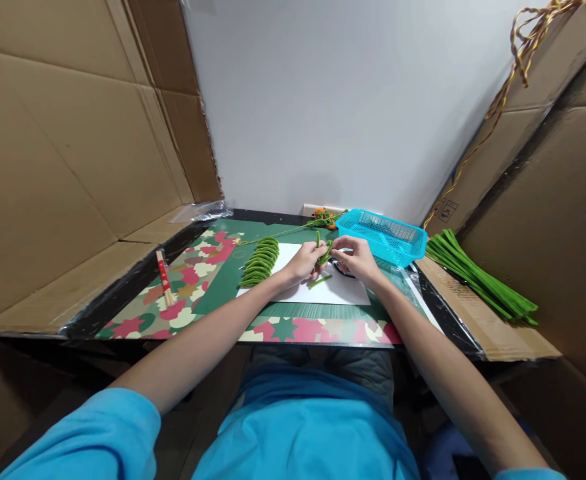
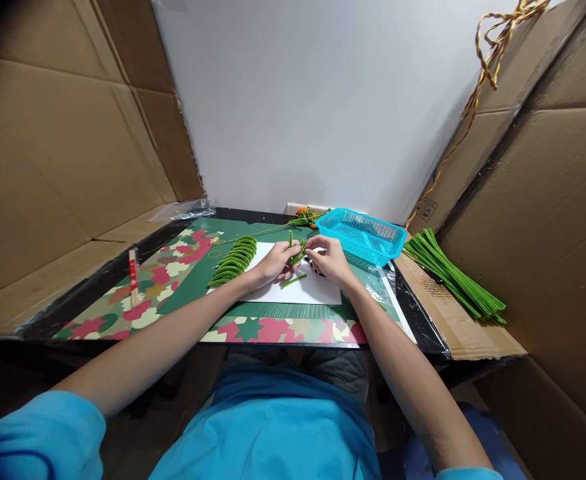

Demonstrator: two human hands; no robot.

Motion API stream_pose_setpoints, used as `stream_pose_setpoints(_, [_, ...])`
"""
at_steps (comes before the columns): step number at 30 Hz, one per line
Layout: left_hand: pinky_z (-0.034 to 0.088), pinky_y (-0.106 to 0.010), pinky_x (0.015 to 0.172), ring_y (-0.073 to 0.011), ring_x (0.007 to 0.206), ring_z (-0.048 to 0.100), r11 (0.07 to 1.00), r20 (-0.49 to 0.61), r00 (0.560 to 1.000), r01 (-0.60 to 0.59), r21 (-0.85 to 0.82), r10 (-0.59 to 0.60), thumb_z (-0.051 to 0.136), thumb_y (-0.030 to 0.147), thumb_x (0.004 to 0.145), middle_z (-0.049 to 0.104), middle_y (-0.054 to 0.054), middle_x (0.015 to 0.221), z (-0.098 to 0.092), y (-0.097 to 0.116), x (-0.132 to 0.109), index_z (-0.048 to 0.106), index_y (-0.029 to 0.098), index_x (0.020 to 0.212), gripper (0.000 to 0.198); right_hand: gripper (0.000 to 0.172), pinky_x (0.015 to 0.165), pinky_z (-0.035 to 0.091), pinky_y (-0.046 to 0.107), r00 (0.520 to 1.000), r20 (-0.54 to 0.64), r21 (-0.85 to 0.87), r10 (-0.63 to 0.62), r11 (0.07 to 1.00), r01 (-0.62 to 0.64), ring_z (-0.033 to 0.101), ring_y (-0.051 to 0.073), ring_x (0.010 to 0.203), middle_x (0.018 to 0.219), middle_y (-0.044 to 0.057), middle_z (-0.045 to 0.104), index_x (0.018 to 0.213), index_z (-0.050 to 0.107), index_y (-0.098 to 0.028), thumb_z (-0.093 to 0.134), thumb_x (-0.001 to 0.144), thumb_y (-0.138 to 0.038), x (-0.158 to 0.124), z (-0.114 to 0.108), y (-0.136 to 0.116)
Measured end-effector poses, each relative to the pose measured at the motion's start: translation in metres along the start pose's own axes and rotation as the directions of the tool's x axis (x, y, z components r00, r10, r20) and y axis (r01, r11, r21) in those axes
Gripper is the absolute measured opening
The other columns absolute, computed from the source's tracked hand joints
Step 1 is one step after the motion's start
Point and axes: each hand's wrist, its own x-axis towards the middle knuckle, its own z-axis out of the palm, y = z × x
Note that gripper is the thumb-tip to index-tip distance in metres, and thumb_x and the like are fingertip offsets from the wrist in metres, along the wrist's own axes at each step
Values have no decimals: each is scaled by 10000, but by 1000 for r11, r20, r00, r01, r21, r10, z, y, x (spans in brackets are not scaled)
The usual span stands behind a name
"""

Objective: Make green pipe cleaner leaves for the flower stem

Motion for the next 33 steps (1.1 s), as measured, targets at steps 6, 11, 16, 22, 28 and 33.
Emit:
stream_pose_setpoints(6, [326, -166, 313, -59, 320, 467, 997, 20, 998, -61, 48, 60, 638, 545, 973, 563, 48, 591, -1, -4, -1, 502, 197, 806, 409, 379, 359, 436, 227, 998, -59, 8, 2, 1000, -1, 534, 102, 423, 791, 16, 725, 968, 679, -209, 823, 736, -472, 1, 2, 1])
stream_pose_setpoints(11, [332, -161, 326, -52, 331, 465, 993, 13, 996, -94, 73, 93, 642, 607, 962, 554, 59, 610, 0, -5, -2, 497, 203, 842, 447, 313, 371, 425, 227, 996, -73, -76, -58, 996, 53, 579, 124, 455, 805, 53, 754, 919, 743, -180, 765, 786, -462, 0, 1, 4])
stream_pose_setpoints(16, [316, -160, 324, -60, 332, 461, 990, 14, 996, -86, 108, 85, 653, 598, 964, 516, 69, 543, 3, -5, -2, 472, 211, 815, 452, 223, 395, 444, 255, 991, -117, -96, -57, 994, 46, 598, 154, 433, 693, 51, 737, 818, 753, -172, 749, 764, -388, 1, 2, 6])
stream_pose_setpoints(22, [314, -166, 323, -60, 329, 448, 976, 50, 992, -124, 178, 116, 606, 568, 996, 515, 62, 537, 3, -3, -2, 513, 202, 821, 416, 140, 445, 523, 296, 985, -172, -61, -32, 998, 21, 629, 189, 438, 591, 37, 705, 752, 732, -185, 704, 718, -318, 2, 7, 7])
stream_pose_setpoints(28, [324, -174, 336, -71, 330, 448, 949, 54, 988, -156, 273, 146, 574, 531, 1013, 498, 61, 502, 4, -1, -4, 558, 195, 823, 386, 176, 496, 577, 311, 981, -192, -47, -19, 999, 10, 680, 210, 484, 603, 40, 728, 786, 759, -170, 657, 657, -233, 3, 8, 8])
stream_pose_setpoints(33, [316, -170, 337, -72, 327, 437, 957, 55, 993, -119, 265, 108, 577, 511, 1011, 489, 69, 494, 8, 0, -4, 546, 200, 836, 358, 130, 477, 584, 303, 973, -232, -39, 5, 999, -15, 695, 215, 485, 604, 59, 735, 717, 742, -162, 671, 652, -249, 4, 7, 10])
